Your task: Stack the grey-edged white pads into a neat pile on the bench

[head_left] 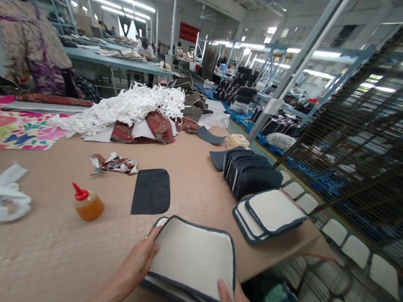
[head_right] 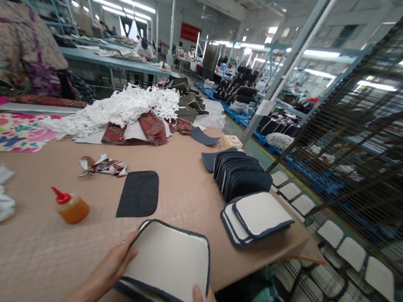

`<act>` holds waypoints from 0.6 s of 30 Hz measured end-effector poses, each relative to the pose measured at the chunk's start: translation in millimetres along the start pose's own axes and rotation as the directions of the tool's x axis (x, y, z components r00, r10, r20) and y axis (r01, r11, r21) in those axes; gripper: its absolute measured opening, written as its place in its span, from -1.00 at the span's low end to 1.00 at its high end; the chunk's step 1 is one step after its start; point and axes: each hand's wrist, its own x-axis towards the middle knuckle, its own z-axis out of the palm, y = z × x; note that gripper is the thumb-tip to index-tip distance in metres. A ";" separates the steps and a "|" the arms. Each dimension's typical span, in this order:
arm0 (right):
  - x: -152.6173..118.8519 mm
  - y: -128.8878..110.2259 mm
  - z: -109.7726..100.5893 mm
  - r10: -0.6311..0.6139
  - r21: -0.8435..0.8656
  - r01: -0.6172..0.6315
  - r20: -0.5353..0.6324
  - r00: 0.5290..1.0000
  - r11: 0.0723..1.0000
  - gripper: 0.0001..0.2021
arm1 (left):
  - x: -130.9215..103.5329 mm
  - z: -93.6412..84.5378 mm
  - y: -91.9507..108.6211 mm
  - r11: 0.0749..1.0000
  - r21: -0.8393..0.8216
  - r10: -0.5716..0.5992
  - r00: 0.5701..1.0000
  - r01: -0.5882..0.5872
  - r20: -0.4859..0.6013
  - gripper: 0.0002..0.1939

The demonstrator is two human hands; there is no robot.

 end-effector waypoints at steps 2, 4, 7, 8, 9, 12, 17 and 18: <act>8.4 -11.3 -1.9 -0.060 0.006 0.060 -0.057 0.997 0.998 -0.53 | 6.8 -1.1 6.8 0.999 0.033 0.020 1.000 -0.019 -0.022 -0.44; 17.2 -24.5 -9.7 -0.029 0.085 0.032 -0.029 0.999 0.996 -0.56 | 15.3 -9.6 19.7 0.992 0.052 0.110 0.994 -0.111 0.021 -0.41; 23.2 -46.6 -22.7 -0.021 0.235 -0.014 0.143 0.989 0.972 -0.58 | 28.4 -21.9 38.7 0.977 0.121 0.166 0.982 -0.176 0.091 -0.37; 22.5 -53.0 -25.3 -0.044 0.234 0.004 0.164 0.985 0.972 -0.59 | 31.6 -23.4 41.9 0.970 0.163 0.169 0.982 -0.182 0.086 -0.40; 20.7 -57.7 -26.5 -0.070 0.205 0.037 0.158 0.985 0.978 -0.60 | 33.6 -23.7 42.5 0.961 0.206 0.174 0.982 -0.185 0.072 -0.42; 13.0 -53.8 -21.2 -0.084 0.092 0.076 0.085 0.993 0.993 -0.61 | 30.7 -22.8 29.6 0.949 0.253 0.187 0.982 -0.188 0.028 -0.43; 8.5 9.4 12.4 0.106 0.248 -0.145 0.161 0.981 0.958 -0.53 | 18.6 -19.9 -0.3 0.934 0.319 0.202 0.974 -0.161 -0.102 -0.34; 8.8 23.9 19.9 0.130 0.258 -0.168 0.159 0.979 0.951 -0.51 | 19.7 -13.6 -1.9 0.913 0.367 0.234 0.966 -0.179 -0.111 -0.38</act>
